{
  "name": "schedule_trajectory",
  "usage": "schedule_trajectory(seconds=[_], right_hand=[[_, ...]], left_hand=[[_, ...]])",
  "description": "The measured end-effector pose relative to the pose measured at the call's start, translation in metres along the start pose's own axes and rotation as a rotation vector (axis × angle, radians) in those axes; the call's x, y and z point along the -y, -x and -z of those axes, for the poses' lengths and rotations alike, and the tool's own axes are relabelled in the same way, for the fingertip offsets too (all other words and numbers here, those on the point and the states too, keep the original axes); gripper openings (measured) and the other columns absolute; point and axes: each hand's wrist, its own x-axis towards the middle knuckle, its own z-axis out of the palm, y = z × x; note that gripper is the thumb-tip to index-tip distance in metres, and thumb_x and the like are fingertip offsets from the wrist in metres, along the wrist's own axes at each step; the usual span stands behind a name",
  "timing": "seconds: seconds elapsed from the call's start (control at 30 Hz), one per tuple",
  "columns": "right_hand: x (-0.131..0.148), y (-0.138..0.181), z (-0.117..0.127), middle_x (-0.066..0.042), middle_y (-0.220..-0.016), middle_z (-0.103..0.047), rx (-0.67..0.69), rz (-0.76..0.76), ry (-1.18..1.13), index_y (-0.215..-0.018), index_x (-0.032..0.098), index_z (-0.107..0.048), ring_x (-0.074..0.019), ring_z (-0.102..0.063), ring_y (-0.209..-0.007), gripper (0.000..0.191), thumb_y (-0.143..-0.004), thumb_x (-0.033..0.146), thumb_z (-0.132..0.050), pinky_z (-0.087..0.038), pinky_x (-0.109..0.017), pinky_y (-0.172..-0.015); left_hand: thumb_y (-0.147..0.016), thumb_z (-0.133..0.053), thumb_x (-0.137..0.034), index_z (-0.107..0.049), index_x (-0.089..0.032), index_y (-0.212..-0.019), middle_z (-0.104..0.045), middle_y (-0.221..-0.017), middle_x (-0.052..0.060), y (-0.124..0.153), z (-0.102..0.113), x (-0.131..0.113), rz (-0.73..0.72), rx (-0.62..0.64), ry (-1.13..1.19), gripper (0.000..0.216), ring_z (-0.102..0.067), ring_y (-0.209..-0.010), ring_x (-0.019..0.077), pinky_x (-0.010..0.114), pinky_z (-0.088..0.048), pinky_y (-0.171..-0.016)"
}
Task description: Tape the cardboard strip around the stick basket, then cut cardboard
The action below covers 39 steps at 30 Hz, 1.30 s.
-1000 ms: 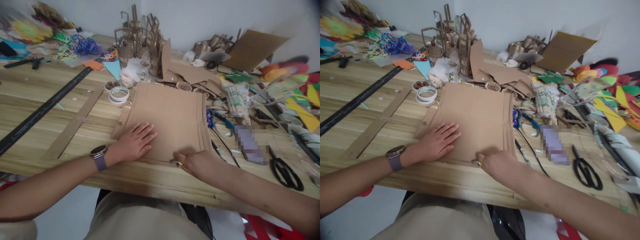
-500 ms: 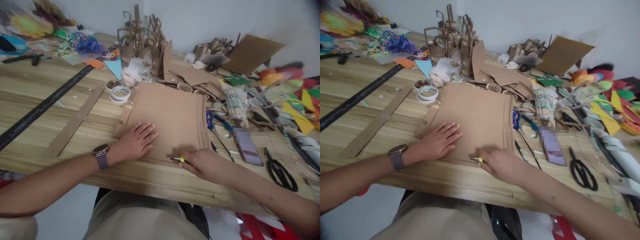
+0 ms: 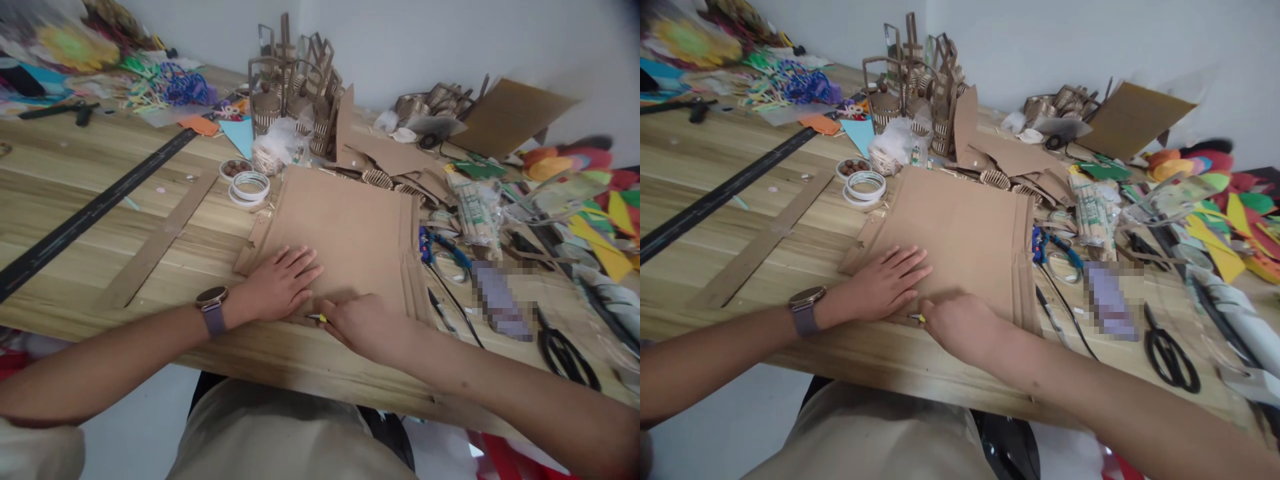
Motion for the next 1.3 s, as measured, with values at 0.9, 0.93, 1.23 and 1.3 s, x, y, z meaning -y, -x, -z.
schedule_trajectory(seconds=[0.9,0.93,1.23,1.3], right_hand=[[0.0024,-0.0002,-0.0011,-0.01,-0.085,-0.077,0.01,-0.052,-0.046,-0.11,0.016,-0.065,-0.0247,-0.074,-0.075,0.025,-0.097,0.03,-0.048,-0.044,-0.027,-0.053],[0.0026,-0.0003,-0.0007,-0.011,-0.084,-0.077,0.013,-0.056,-0.048,-0.11,0.016,-0.065,-0.0248,-0.074,-0.075,0.025,-0.097,0.03,-0.048,-0.044,-0.027,-0.053],[0.0019,0.0009,0.0048,-0.01,-0.092,-0.077,0.072,-0.056,-0.076,-0.12,0.016,-0.061,-0.0244,-0.073,-0.082,0.03,-0.099,0.03,-0.044,-0.047,-0.028,-0.059],[0.0011,0.0015,0.0047,-0.01,-0.094,-0.077,0.079,-0.052,-0.084,-0.12,0.016,-0.061,-0.0256,-0.073,-0.085,0.03,-0.1,0.03,-0.044,-0.047,-0.029,-0.059]], left_hand=[[-0.102,-0.033,-0.04,-0.046,-0.017,-0.142,-0.038,-0.154,0.013,0.0,0.0012,-0.0002,0.004,0.001,-0.009,0.048,-0.031,-0.144,0.0289,0.049,-0.024,-0.116],[-0.102,-0.032,-0.039,-0.046,-0.017,-0.142,-0.038,-0.154,0.013,-0.0001,0.0015,-0.0004,0.003,0.002,-0.011,0.048,-0.031,-0.144,0.029,0.049,-0.024,-0.116],[-0.102,-0.031,-0.04,-0.045,-0.016,-0.143,-0.037,-0.154,0.014,-0.0001,0.0005,0.0,0.002,0.005,-0.009,0.049,-0.031,-0.144,0.0305,0.05,-0.025,-0.116],[-0.102,-0.032,-0.04,-0.046,-0.016,-0.143,-0.037,-0.154,0.015,-0.0004,0.0002,0.0,0.001,0.004,-0.008,0.049,-0.031,-0.143,0.0307,0.05,-0.025,-0.115]])
